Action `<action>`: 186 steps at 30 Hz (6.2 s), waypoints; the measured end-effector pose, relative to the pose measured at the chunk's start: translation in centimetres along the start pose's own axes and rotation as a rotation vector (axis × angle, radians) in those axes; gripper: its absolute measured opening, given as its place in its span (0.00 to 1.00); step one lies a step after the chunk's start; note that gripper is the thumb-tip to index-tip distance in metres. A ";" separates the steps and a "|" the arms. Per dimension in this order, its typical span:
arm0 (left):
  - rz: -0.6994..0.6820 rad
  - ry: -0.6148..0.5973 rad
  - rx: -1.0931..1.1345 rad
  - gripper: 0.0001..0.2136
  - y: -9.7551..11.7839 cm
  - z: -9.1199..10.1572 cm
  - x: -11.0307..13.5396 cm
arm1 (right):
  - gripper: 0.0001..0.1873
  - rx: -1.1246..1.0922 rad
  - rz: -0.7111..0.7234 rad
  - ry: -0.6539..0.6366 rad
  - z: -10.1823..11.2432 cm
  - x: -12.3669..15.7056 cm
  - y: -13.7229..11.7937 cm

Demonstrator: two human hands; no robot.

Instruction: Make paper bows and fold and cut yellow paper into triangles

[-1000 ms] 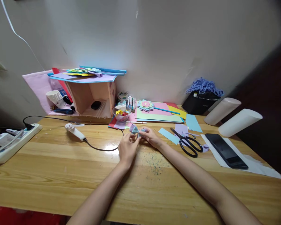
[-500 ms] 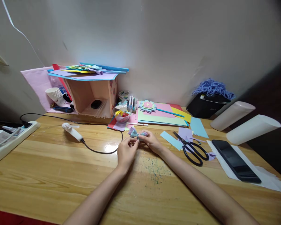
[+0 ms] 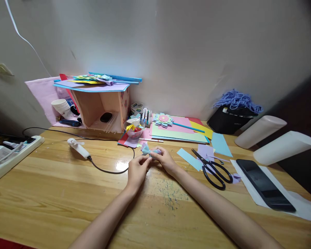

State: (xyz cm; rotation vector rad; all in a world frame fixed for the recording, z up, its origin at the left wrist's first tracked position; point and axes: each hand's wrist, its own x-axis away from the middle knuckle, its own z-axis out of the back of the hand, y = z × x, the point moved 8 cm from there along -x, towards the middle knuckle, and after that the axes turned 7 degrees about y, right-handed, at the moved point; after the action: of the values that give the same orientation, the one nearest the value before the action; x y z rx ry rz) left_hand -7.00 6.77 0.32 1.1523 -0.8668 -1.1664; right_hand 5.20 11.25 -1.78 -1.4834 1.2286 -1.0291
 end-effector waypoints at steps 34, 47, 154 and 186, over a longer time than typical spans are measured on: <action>0.077 -0.065 0.162 0.16 0.1 0.8 -1.4 | 0.17 0.130 -0.010 -0.096 -0.7 0.5 0.1; 0.083 -0.006 0.159 0.17 0.1 1.2 -1.4 | 0.16 0.047 -0.011 -0.077 -0.3 0.1 0.5; 0.238 -0.298 0.199 0.18 1.3 -4.8 -2.8 | 0.14 0.580 0.300 0.623 24.6 11.8 -9.7; -0.822 -0.396 -0.985 0.14 7.2 -19.8 -12.7 | 0.19 0.045 0.215 0.813 25.7 15.5 -7.2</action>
State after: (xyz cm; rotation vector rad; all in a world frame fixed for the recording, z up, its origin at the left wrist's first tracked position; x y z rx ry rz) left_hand 10.75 23.52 3.46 0.4117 0.0396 -2.2003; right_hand 33.89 0.08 0.06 -0.8656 1.8530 -1.5614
